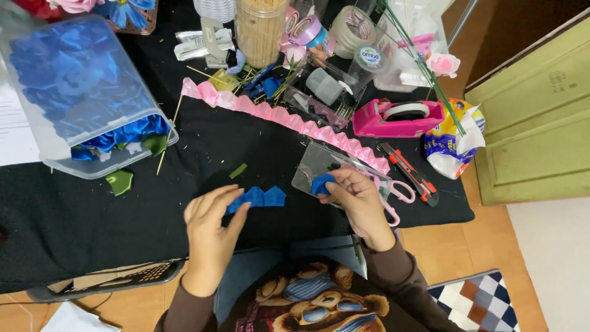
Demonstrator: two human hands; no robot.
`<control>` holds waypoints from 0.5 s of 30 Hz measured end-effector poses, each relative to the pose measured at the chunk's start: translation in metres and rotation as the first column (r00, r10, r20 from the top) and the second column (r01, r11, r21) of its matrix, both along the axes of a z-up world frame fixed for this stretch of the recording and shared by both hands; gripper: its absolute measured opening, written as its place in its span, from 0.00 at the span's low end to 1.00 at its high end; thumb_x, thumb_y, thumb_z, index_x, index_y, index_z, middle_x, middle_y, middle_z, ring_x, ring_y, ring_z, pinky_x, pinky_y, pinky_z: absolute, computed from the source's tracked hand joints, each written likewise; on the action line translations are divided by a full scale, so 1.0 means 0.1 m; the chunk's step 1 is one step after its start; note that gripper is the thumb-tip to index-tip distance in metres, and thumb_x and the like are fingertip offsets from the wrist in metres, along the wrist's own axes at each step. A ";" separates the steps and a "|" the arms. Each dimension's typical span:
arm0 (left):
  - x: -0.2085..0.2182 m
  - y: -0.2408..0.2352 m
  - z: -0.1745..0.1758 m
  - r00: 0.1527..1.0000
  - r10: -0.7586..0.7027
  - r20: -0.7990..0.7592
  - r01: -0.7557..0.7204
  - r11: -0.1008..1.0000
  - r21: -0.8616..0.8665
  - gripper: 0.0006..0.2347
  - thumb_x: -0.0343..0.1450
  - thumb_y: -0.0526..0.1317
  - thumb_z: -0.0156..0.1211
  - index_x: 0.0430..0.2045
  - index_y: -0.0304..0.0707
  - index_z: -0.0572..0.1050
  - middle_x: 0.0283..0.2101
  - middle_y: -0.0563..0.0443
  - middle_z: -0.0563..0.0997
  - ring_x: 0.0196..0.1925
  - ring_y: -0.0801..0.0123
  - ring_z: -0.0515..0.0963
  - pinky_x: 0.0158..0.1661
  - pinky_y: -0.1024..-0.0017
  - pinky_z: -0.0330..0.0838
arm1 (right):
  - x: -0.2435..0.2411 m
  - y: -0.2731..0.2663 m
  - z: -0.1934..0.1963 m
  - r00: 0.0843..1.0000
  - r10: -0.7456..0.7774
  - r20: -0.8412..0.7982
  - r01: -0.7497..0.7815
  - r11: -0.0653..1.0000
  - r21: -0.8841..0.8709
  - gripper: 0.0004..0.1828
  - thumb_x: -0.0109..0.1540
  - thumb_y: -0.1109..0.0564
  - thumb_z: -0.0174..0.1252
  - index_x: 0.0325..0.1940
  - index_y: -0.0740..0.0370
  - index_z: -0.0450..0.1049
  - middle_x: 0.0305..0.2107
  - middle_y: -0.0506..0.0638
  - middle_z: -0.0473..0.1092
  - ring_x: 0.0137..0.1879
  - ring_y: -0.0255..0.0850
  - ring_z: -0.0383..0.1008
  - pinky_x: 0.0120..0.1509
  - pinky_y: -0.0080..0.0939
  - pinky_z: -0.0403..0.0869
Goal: The person assembles small blue fabric pieces into a ruffled strip using a hot glue gun. They repeatedly pick up pieces, apply glue, and press them together on a black table covered with craft supplies.
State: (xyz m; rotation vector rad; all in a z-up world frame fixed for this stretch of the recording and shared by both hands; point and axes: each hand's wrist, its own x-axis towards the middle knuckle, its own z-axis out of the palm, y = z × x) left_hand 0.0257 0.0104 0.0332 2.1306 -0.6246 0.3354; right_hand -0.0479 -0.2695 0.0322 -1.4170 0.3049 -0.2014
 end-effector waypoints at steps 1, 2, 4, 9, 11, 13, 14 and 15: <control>0.00 0.04 -0.05 1.000 0.000 -0.001 0.000 1.000 -0.002 0.09 0.72 0.38 0.67 0.44 0.45 0.81 0.51 0.54 0.82 0.52 0.62 0.81 0.58 0.59 0.64 | 0.00 -0.01 -0.02 1.000 0.000 -0.001 0.000 1.000 -0.002 0.08 0.65 0.63 0.59 0.49 0.66 0.76 0.38 0.58 0.78 0.40 0.48 0.83 0.44 0.42 0.86; -0.01 0.09 -0.10 0.995 0.103 0.016 -0.104 0.992 0.075 0.09 0.72 0.40 0.66 0.45 0.47 0.82 0.52 0.55 0.82 0.52 0.63 0.80 0.58 0.59 0.61 | 0.00 -0.01 -0.05 1.000 -0.008 -0.007 0.008 1.000 -0.001 0.08 0.65 0.63 0.59 0.49 0.67 0.76 0.37 0.58 0.78 0.41 0.49 0.83 0.44 0.42 0.86; -0.01 0.20 -0.20 0.977 0.210 0.040 -0.214 0.965 0.154 0.09 0.72 0.42 0.66 0.45 0.49 0.82 0.53 0.56 0.82 0.53 0.63 0.79 0.58 0.58 0.59 | 0.00 0.01 -0.07 1.000 -0.008 -0.014 0.008 1.000 0.003 0.08 0.65 0.63 0.59 0.49 0.67 0.75 0.37 0.58 0.78 0.41 0.50 0.83 0.43 0.43 0.86; -0.01 0.37 -0.38 0.947 0.320 -0.033 -0.296 0.907 0.301 0.18 0.76 0.51 0.59 0.57 0.45 0.78 0.45 0.56 0.80 0.47 0.61 0.76 0.51 0.60 0.53 | -0.01 0.07 -0.07 0.998 0.021 -0.051 -0.024 0.998 -0.061 0.14 0.62 0.65 0.64 0.52 0.64 0.74 0.32 0.53 0.76 0.35 0.40 0.78 0.34 0.34 0.79; -0.01 0.35 -0.43 0.936 0.351 -0.005 -0.335 0.898 0.283 0.16 0.73 0.47 0.66 0.53 0.44 0.80 0.41 0.56 0.80 0.45 0.61 0.76 0.53 0.59 0.54 | -0.06 0.08 -0.15 0.998 -0.028 -0.048 0.021 0.990 -0.143 0.15 0.59 0.68 0.66 0.50 0.68 0.75 0.29 0.53 0.75 0.32 0.39 0.78 0.32 0.34 0.79; 0.02 0.34 -0.44 0.925 0.378 0.026 -0.372 0.890 0.264 0.14 0.70 0.43 0.73 0.48 0.43 0.81 0.37 0.56 0.81 0.44 0.61 0.77 0.56 0.58 0.55 | -0.11 0.12 -0.13 0.996 -0.081 -0.036 0.071 0.972 -0.223 0.17 0.56 0.71 0.67 0.49 0.72 0.76 0.27 0.53 0.74 0.30 0.38 0.78 0.30 0.34 0.79; 0.03 0.34 -0.45 0.934 0.358 0.006 -0.348 0.906 0.241 0.14 0.70 0.41 0.73 0.48 0.43 0.81 0.35 0.57 0.81 0.43 0.62 0.78 0.55 0.58 0.55 | -0.14 0.16 -0.07 0.998 -0.052 -0.041 0.019 0.818 -0.575 0.15 0.58 0.68 0.66 0.48 0.63 0.80 0.28 0.51 0.75 0.28 0.39 0.77 0.29 0.35 0.78; 0.04 0.33 -0.45 0.942 0.336 -0.014 -0.325 0.920 0.217 0.14 0.69 0.40 0.73 0.48 0.44 0.81 0.33 0.58 0.80 0.41 0.62 0.78 0.54 0.59 0.56 | -0.17 0.20 -0.01 0.998 -0.026 -0.057 -0.034 0.540 -0.841 0.14 0.59 0.65 0.66 0.47 0.54 0.83 0.29 0.48 0.77 0.27 0.40 0.76 0.29 0.37 0.77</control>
